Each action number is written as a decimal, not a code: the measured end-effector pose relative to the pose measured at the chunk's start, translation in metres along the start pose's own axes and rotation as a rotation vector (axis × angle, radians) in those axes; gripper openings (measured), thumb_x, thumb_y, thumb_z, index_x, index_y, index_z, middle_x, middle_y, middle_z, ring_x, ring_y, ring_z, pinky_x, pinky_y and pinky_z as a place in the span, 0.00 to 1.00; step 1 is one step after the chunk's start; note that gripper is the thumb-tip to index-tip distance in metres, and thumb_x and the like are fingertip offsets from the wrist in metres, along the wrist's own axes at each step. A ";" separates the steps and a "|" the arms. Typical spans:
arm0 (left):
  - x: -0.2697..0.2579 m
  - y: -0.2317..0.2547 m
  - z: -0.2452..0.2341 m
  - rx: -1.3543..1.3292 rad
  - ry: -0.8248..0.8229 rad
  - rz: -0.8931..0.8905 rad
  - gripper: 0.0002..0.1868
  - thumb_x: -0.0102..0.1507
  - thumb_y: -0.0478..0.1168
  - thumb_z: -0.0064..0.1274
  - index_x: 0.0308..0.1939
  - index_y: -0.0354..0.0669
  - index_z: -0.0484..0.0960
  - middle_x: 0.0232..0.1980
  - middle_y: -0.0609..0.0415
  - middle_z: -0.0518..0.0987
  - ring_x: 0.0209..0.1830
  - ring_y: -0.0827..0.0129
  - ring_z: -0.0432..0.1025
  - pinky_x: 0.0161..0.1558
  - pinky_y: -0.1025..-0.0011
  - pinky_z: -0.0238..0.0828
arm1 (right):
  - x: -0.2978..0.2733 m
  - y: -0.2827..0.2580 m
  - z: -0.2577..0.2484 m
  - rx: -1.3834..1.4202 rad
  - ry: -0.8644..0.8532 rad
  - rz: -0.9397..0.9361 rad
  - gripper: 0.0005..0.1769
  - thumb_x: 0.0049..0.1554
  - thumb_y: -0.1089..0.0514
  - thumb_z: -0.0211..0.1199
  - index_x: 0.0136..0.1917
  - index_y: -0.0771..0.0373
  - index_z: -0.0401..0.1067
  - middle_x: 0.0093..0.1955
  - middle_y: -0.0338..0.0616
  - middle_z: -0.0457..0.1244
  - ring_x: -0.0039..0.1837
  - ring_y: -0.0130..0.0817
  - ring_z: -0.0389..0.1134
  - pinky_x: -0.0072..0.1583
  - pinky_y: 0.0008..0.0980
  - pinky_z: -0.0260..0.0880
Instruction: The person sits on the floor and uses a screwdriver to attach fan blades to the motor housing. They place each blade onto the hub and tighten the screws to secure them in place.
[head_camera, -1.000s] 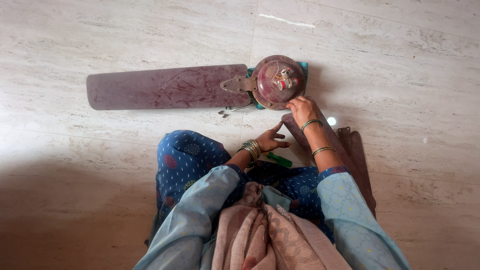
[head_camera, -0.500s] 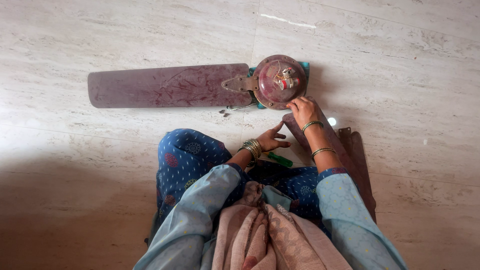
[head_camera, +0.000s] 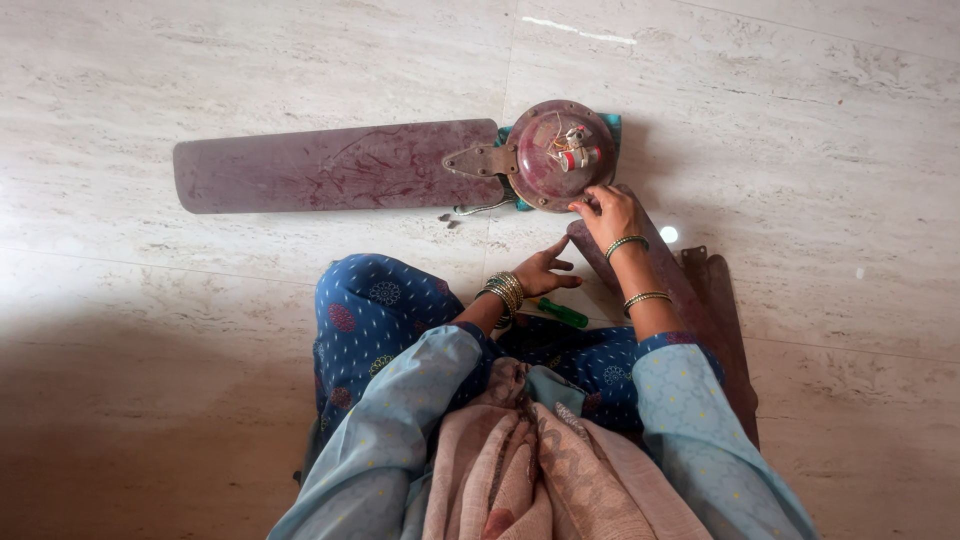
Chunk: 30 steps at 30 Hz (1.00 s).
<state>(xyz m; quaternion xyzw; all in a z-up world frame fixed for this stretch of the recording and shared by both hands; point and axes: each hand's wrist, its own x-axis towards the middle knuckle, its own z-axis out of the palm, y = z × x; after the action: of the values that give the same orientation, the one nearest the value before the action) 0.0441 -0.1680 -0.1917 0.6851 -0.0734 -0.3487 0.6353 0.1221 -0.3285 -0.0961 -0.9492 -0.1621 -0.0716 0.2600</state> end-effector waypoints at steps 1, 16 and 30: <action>0.000 0.000 -0.001 -0.005 0.000 0.000 0.66 0.54 0.55 0.68 0.82 0.44 0.36 0.70 0.38 0.73 0.74 0.53 0.65 0.72 0.63 0.60 | 0.000 0.000 0.000 0.044 0.017 -0.001 0.13 0.49 0.58 0.72 0.47 0.65 0.78 0.43 0.52 0.70 0.45 0.52 0.70 0.46 0.45 0.70; 0.003 -0.006 -0.002 -0.005 0.037 -0.010 0.64 0.54 0.56 0.67 0.82 0.44 0.40 0.68 0.36 0.75 0.71 0.52 0.68 0.68 0.62 0.66 | -0.047 -0.044 -0.016 0.231 0.098 0.423 0.14 0.60 0.52 0.67 0.56 0.60 0.78 0.48 0.46 0.72 0.45 0.41 0.73 0.48 0.37 0.72; -0.009 -0.032 -0.034 -0.463 0.521 0.052 0.43 0.57 0.45 0.66 0.71 0.34 0.65 0.51 0.42 0.85 0.40 0.66 0.77 0.38 0.69 0.73 | -0.162 -0.079 0.023 -0.199 -0.279 0.160 0.19 0.50 0.55 0.70 0.56 0.55 0.79 0.56 0.48 0.69 0.59 0.50 0.68 0.60 0.46 0.69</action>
<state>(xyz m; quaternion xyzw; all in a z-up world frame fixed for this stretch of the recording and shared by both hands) 0.0460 -0.1291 -0.2200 0.5868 0.1548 -0.1529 0.7800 -0.0554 -0.2961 -0.1140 -0.9808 -0.1126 0.0660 0.1449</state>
